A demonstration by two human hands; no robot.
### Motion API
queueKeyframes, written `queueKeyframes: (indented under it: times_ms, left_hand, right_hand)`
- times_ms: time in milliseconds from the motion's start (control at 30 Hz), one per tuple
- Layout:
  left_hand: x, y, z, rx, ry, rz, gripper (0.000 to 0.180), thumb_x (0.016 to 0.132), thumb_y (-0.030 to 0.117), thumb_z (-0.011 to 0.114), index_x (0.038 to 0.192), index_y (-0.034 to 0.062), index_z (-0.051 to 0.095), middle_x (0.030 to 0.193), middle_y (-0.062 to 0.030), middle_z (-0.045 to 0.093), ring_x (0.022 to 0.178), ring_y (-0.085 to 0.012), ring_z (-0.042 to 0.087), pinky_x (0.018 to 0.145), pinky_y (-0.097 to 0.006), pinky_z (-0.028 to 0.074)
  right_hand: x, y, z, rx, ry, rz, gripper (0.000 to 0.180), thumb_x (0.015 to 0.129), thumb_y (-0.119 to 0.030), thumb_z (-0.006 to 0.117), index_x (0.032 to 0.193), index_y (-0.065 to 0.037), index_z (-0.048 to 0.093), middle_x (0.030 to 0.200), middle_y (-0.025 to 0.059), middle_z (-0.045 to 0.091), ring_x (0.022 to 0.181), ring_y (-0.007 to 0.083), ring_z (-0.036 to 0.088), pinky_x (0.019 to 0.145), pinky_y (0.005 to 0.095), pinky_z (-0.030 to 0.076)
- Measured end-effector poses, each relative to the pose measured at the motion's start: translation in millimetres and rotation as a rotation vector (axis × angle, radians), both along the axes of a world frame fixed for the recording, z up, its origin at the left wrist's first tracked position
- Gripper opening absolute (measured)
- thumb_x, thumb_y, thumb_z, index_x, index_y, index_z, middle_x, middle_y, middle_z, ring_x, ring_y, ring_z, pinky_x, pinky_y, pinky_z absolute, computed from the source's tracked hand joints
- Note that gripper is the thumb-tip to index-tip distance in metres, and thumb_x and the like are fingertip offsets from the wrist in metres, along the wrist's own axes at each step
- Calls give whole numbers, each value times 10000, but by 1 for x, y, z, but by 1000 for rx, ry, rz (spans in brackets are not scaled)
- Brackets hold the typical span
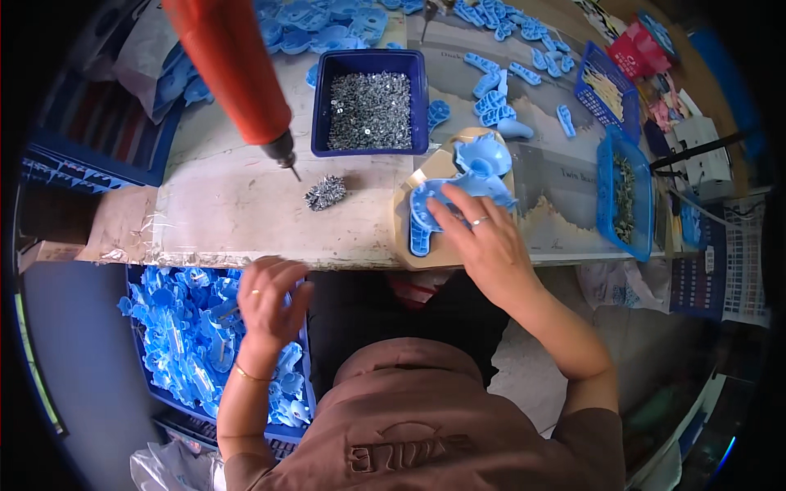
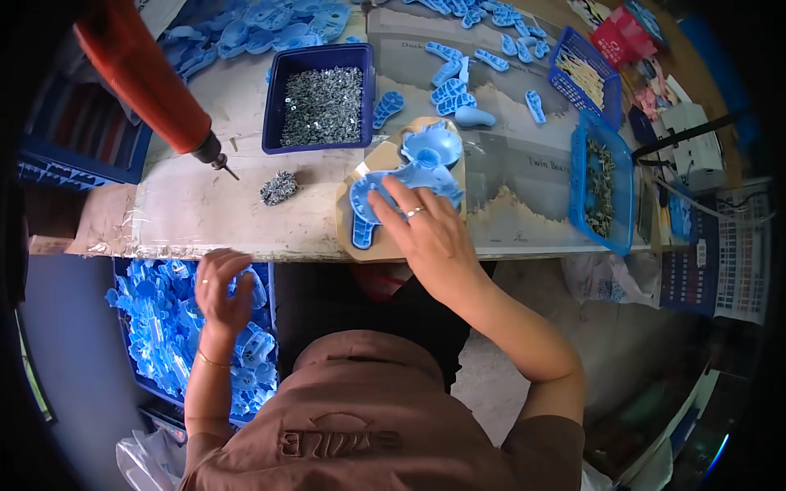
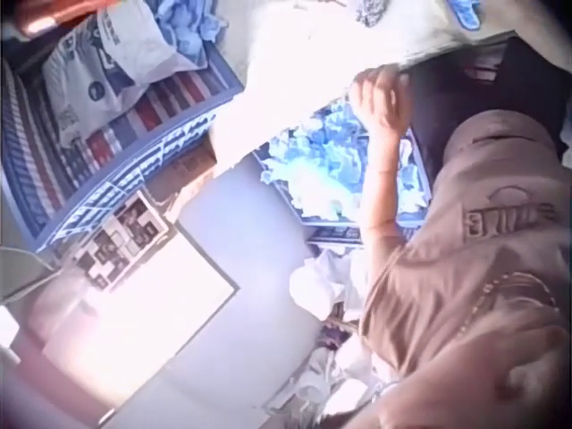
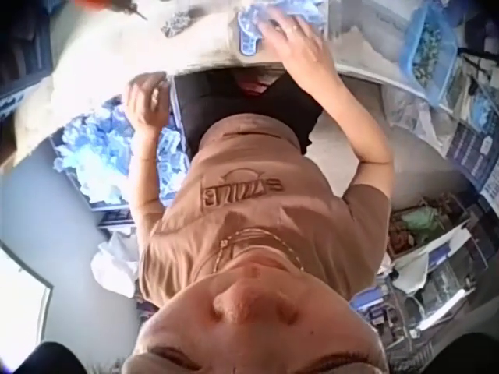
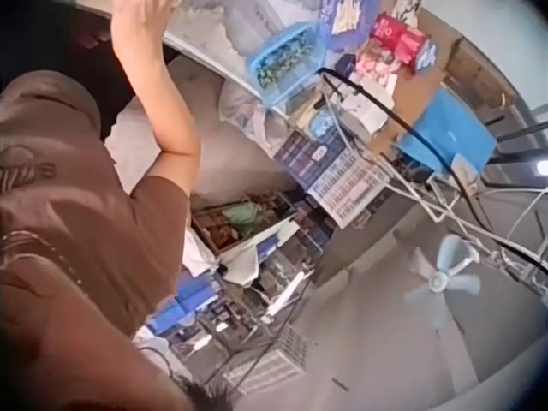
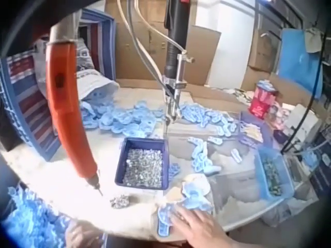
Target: Assembling small blue plastic components into a beige mold and using a tool to secure them.
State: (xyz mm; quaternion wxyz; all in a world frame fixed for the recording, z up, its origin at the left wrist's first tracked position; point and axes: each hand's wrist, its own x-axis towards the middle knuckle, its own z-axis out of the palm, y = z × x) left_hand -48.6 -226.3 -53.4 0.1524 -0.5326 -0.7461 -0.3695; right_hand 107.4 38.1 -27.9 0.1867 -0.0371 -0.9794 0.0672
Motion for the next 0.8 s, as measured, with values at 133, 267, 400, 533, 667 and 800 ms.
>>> queueKeyframes:
  times_ms: [133, 267, 400, 533, 667, 800]
  left_hand:
    - [23, 73, 17, -22, -140, -140, 511, 741, 121, 771, 1200, 33, 565, 1161, -130, 619, 1043, -328, 580, 906, -422, 465]
    - [23, 105, 6, -99, -192, -129, 646, 739, 161, 777, 1302, 31, 486, 1320, -150, 528, 1186, -350, 508, 1005, -433, 403]
    - [20, 111, 2, -202, -298, -204, 761, 710, 166, 810, 1358, 29, 436, 1399, -187, 478, 1284, -366, 457, 1092, -460, 323]
    - [19, 113, 4, -238, -280, -194, 772, 705, 162, 809, 1370, 43, 434, 1430, -184, 454, 1309, -367, 433, 1111, -461, 308]
    - [19, 119, 15, -282, -251, -220, 698, 751, 152, 752, 1370, 55, 446, 1446, -137, 439, 1318, -374, 402, 1104, -464, 334]
    - [23, 127, 25, -361, -146, -303, 647, 744, 106, 723, 1343, 51, 486, 1415, -148, 482, 1319, -396, 406, 1104, -472, 331]
  right_hand:
    - [4, 5, 4, -187, -99, 25, 432, 773, 36, 599, 1189, -76, 622, 1242, 79, 586, 1043, 267, 588, 831, 384, 524]
    - [5, 9, 10, -114, -186, 97, 404, 776, 15, 590, 1167, -77, 631, 1270, 94, 581, 1056, 247, 594, 819, 361, 537]
    - [2, 5, 15, -34, -239, 97, 378, 798, -39, 571, 1172, -57, 624, 1293, 103, 573, 1046, 246, 591, 835, 351, 539]
    - [0, 12, 13, -28, -286, 144, 364, 813, -68, 567, 1173, -38, 612, 1293, 112, 569, 1038, 253, 584, 858, 346, 533]
    - [-1, 17, 11, -29, -312, 136, 362, 824, -76, 567, 1183, -42, 608, 1284, 112, 569, 1053, 265, 581, 880, 355, 521]
    - [-6, 44, 17, -207, -406, 239, 331, 854, -80, 581, 1178, -40, 633, 1246, 126, 601, 1046, 297, 601, 910, 377, 505]
